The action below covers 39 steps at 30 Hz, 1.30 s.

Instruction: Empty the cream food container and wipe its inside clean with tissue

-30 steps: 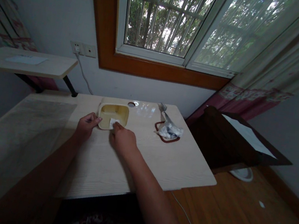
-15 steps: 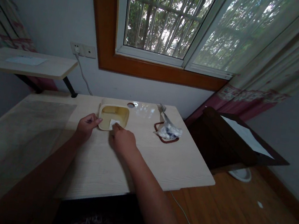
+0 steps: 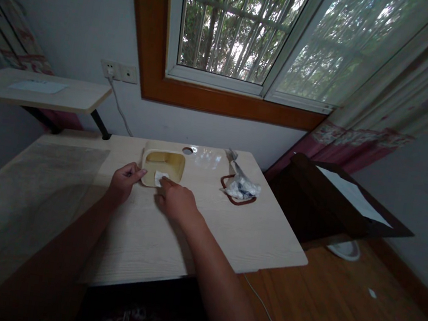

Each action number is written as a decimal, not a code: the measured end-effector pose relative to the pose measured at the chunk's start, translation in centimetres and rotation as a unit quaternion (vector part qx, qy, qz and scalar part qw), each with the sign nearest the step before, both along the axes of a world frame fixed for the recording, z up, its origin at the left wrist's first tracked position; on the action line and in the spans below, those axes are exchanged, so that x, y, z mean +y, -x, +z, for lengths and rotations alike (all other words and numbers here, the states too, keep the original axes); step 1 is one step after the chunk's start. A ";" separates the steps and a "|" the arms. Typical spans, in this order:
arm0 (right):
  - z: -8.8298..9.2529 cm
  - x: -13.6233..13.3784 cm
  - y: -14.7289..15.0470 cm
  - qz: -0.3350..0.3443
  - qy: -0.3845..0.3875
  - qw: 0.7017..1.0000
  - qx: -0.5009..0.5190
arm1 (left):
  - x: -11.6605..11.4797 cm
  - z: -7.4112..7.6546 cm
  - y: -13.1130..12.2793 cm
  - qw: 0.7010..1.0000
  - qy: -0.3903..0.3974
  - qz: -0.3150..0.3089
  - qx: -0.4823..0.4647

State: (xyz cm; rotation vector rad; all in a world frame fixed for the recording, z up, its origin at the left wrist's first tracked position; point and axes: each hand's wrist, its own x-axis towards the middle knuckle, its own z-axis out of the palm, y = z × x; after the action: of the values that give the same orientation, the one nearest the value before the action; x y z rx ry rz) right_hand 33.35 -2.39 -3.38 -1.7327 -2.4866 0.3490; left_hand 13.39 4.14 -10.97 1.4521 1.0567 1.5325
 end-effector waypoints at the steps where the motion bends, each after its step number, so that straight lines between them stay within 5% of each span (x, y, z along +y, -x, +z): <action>1: 0.0 0.1 -0.2 -0.013 0.004 1.000 -0.009 | 0.0 0.0 0.0 1.000 0.000 0.001 0.003; 13: -0.7 0.7 -1.3 -0.069 -0.045 0.995 -0.062 | 0.1 -0.2 -0.1 1.000 0.003 0.017 0.012; 39: -0.8 -0.3 2.7 0.072 -0.018 0.985 0.156 | -0.1 -0.4 0.1 1.000 0.015 0.019 0.013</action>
State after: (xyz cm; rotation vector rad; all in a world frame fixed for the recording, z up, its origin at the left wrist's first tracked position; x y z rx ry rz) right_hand 30.64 -2.70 -4.20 -1.3659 -2.3757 0.5365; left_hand 13.29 4.05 -11.40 1.4428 1.1239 1.5221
